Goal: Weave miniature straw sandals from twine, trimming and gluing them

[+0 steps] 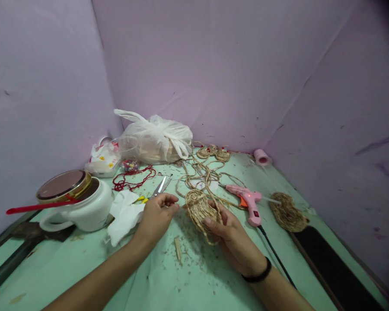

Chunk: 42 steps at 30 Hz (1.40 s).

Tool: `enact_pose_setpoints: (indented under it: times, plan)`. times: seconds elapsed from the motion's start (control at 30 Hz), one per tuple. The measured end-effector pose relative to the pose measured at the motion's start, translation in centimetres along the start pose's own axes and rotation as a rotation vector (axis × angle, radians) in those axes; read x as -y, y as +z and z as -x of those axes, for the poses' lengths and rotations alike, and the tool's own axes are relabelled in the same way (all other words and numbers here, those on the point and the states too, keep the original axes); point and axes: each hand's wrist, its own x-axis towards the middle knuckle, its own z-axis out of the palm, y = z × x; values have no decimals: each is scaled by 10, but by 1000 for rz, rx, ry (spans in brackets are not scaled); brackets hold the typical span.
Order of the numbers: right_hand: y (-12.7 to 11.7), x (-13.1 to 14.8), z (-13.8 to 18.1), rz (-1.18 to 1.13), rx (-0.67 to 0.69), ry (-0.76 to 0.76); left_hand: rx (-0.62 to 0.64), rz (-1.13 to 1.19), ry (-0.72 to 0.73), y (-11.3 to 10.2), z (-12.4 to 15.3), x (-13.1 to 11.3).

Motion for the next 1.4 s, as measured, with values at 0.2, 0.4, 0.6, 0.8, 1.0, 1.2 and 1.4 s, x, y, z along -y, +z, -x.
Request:
enact_pose_setpoints:
  times: [0.2, 0.4, 0.6, 0.8, 1.0, 1.2, 1.4]
  plan:
    - [6, -16, 5, -47, -1, 0, 154, -9, -68, 2, 5, 5]
    - [11, -20, 6, -114, 54, -23, 180, 1, -129, 5, 7, 8]
    - [12, -11, 7, 74, 133, -20, 180, 42, -140, 8, 7, 7]
    - [-7, 12, 4, 587, 87, 345, 219, -240, -133, 8, 11, 5]
    - [-18, 9, -3, 521, -9, 164, 334, -392, -18, 11, 14, 10]
    - [-3, -3, 4, 708, -262, -49, 299, -587, 3, 0, 10, 5]
    - [11, -7, 21, 987, -349, -324, 124, -721, 115, -11, 21, -25]
